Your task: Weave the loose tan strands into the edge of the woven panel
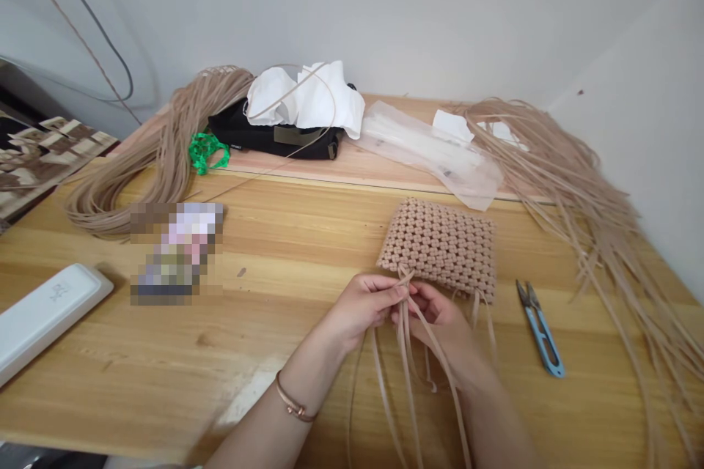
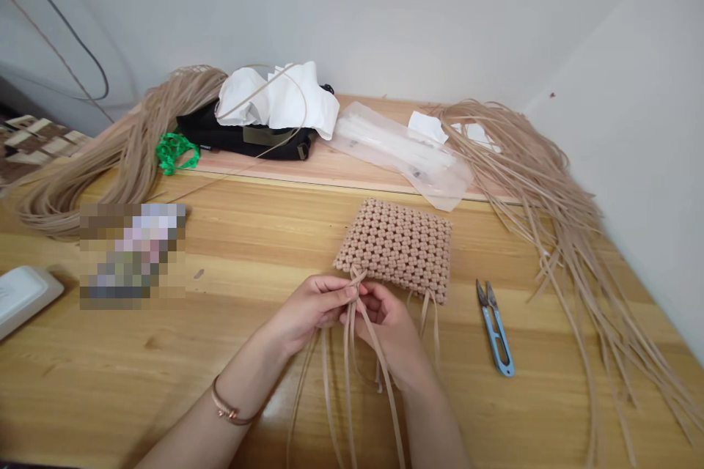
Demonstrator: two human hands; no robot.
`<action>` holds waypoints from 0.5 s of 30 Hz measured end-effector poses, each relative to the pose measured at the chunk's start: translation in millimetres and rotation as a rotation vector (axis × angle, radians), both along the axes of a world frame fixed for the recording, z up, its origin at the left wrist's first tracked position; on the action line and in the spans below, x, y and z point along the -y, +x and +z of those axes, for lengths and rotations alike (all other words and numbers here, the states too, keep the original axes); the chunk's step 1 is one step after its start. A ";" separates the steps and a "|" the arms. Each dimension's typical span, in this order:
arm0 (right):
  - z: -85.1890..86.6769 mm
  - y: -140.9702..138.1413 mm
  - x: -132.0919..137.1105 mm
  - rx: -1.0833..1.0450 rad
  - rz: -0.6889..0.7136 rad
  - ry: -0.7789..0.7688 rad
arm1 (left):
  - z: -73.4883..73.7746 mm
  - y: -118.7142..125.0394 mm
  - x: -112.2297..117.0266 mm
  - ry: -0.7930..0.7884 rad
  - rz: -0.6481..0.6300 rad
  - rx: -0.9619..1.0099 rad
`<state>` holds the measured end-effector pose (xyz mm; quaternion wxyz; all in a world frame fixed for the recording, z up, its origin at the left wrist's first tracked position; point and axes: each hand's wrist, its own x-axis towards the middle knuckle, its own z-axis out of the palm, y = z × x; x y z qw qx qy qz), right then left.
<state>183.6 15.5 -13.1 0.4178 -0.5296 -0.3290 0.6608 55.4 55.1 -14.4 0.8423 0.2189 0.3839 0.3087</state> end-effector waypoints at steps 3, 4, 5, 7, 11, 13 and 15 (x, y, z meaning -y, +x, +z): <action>2.8 3.4 1.5 -0.029 -0.004 -0.051 | 2.1 0.4 -0.6 -0.003 -0.001 0.031; 2.8 3.5 1.5 -0.034 -0.012 -0.057 | 2.9 0.6 -0.7 -0.003 -0.002 0.038; 2.2 3.1 1.3 -0.039 -0.017 -0.058 | 3.7 0.7 -0.8 -0.002 -0.002 0.042; -0.9 1.5 -0.1 -0.038 -0.020 -0.044 | 4.7 0.6 -0.8 0.002 -0.005 0.042; -11.5 -1.4 -3.5 0.043 -0.022 0.010 | 3.7 -0.9 -0.9 0.008 -0.029 0.045; -15.9 -2.5 -3.9 0.106 -0.016 0.018 | 2.1 -1.8 -1.1 0.006 -0.040 0.037; -18.0 -4.5 -3.1 0.174 -0.014 0.021 | 0.6 -2.4 -1.2 0.010 -0.044 0.015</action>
